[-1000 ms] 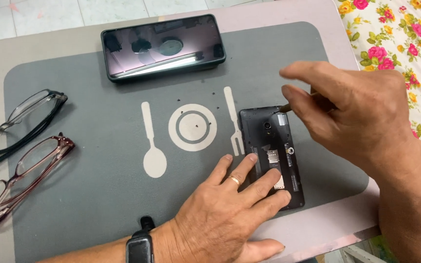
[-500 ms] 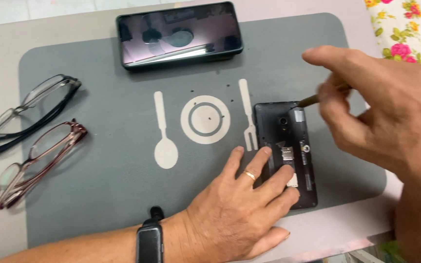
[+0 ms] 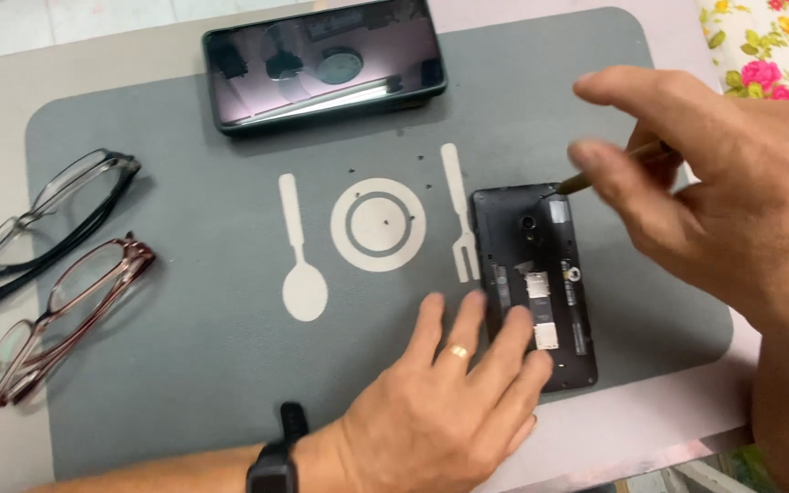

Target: The person uses a screwdriver to remove screws from the back of a disassembled electronic device placed on a table mat. They then use a small tool to pry and adjust internal components within the device's casing.

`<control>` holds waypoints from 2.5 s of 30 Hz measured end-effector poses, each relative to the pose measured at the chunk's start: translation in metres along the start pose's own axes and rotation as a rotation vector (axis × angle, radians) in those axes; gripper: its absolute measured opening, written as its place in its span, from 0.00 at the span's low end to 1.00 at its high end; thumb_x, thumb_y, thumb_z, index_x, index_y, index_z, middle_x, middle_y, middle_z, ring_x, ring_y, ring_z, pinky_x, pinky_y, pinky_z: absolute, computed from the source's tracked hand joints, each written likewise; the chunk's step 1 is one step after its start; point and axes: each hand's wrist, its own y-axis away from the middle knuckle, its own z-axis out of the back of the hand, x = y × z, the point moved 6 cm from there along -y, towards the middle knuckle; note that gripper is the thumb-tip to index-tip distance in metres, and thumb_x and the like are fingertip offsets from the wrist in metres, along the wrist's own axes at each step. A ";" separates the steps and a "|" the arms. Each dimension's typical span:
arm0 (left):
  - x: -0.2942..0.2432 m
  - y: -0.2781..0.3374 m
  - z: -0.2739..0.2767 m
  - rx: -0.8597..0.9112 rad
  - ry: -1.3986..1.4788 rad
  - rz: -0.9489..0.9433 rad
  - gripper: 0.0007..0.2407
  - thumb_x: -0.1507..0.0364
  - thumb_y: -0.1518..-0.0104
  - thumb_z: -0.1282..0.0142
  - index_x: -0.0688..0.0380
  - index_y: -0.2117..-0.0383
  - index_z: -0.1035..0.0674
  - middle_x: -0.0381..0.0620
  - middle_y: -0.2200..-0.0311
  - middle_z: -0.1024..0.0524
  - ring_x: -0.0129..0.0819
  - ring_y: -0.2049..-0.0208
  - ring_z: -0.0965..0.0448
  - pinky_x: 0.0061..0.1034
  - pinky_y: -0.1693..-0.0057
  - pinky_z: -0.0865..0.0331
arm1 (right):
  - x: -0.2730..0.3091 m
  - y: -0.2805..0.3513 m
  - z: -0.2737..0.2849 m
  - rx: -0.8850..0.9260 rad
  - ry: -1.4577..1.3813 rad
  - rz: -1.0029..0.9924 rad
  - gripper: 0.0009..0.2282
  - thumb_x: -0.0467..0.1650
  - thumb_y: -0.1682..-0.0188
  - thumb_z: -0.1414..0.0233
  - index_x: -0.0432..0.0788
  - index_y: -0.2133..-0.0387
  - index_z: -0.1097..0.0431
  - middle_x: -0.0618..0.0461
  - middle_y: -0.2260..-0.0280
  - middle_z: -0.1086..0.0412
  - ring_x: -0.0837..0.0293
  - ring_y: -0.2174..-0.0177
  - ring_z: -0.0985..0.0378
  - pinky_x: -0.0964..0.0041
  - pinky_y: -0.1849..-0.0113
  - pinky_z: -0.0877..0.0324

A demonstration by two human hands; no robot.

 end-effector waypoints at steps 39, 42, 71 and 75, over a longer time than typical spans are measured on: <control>-0.004 0.003 -0.002 0.006 -0.160 0.006 0.10 0.64 0.31 0.44 0.54 0.55 0.15 0.57 0.50 0.16 0.55 0.56 0.15 0.49 0.53 0.22 | -0.003 -0.002 -0.001 0.058 -0.133 -0.035 0.18 0.19 0.39 0.44 0.42 0.38 0.26 0.68 0.67 0.24 0.59 0.86 0.36 0.65 0.73 0.38; -0.004 0.003 -0.001 0.011 -0.185 0.006 0.11 0.64 0.31 0.47 0.54 0.55 0.15 0.56 0.50 0.16 0.54 0.56 0.16 0.48 0.53 0.22 | -0.008 0.002 -0.003 -0.030 -0.032 0.021 0.11 0.27 0.31 0.32 0.40 0.39 0.19 0.57 0.73 0.25 0.57 0.72 0.24 0.57 0.61 0.29; -0.019 0.013 0.006 0.015 -0.066 -0.215 0.09 0.76 0.26 0.50 0.61 0.56 0.15 0.63 0.51 0.15 0.54 0.51 0.10 0.46 0.45 0.17 | 0.017 -0.014 0.007 -0.019 -0.402 0.110 0.22 0.10 0.51 0.54 0.29 0.44 0.25 0.38 0.54 0.21 0.52 0.59 0.15 0.62 0.58 0.24; -0.020 0.019 -0.002 0.010 -0.087 -0.203 0.07 0.76 0.25 0.47 0.61 0.56 0.15 0.63 0.50 0.15 0.54 0.50 0.10 0.47 0.46 0.16 | 0.012 -0.012 -0.003 -0.008 -0.361 -0.006 0.14 0.12 0.40 0.49 0.32 0.47 0.22 0.45 0.54 0.19 0.57 0.61 0.14 0.66 0.75 0.31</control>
